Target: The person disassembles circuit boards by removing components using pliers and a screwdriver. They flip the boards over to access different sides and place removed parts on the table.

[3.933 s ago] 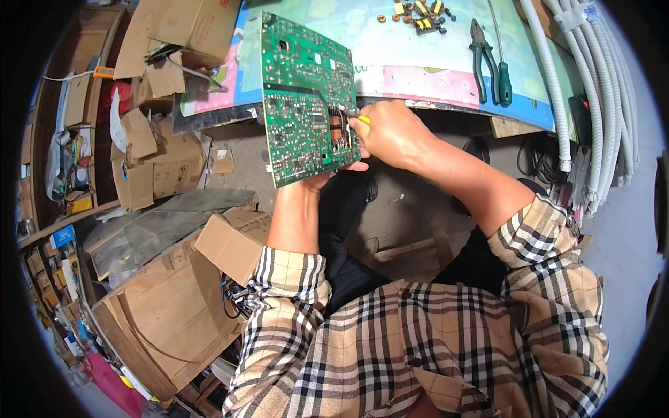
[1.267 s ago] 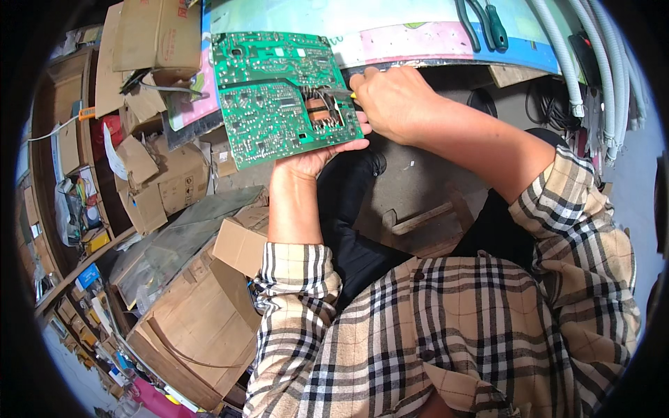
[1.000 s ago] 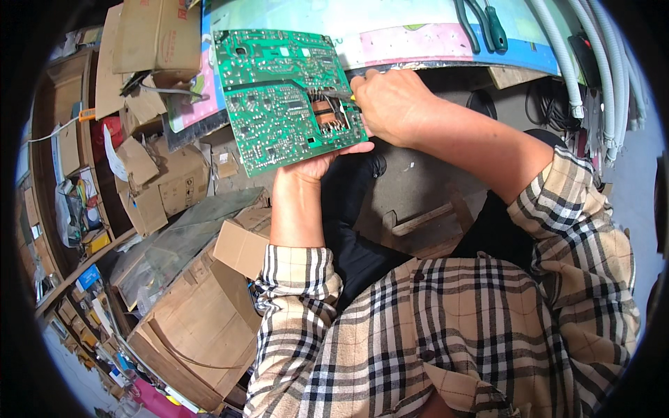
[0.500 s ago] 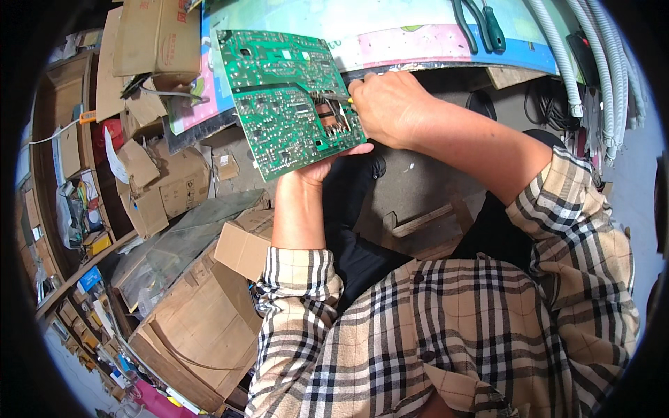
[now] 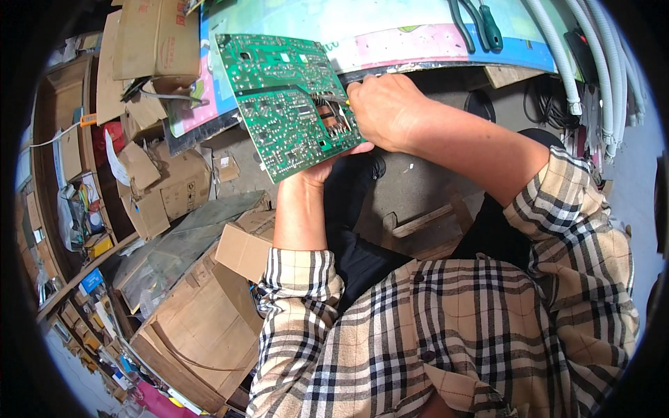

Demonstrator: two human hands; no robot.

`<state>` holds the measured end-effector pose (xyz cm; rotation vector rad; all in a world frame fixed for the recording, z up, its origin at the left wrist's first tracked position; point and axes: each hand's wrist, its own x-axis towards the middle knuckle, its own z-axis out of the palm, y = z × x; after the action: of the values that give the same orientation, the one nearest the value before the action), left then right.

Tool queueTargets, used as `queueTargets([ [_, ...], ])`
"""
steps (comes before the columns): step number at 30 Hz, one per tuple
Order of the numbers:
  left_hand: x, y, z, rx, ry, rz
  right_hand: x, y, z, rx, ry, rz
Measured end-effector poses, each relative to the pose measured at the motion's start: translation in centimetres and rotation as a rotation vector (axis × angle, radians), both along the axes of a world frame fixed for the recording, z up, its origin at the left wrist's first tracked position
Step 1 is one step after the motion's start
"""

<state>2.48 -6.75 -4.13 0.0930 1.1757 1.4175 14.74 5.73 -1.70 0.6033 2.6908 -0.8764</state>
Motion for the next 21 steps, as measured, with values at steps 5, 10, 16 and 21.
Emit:
queueTargets([
  [5, 0.0, -0.2, -0.2, -0.018, 0.023, 0.015, -0.1, -0.2, -0.3, 0.005, 0.009, -0.019],
  [10, 0.1, 0.4, 0.3, -0.028, 0.028, -0.029, 0.5, -0.2, -0.1, 0.177, 0.054, 0.044],
  [16, 0.3, 0.0, 0.4, -0.06, 0.031, -0.001, -0.2, -0.6, -0.5, 0.067, 0.022, 0.028],
  [21, 0.4, 0.0, 0.3, -0.055, 0.016, 0.025, 0.0, -0.3, -0.1, 0.026, 0.004, -0.002],
])
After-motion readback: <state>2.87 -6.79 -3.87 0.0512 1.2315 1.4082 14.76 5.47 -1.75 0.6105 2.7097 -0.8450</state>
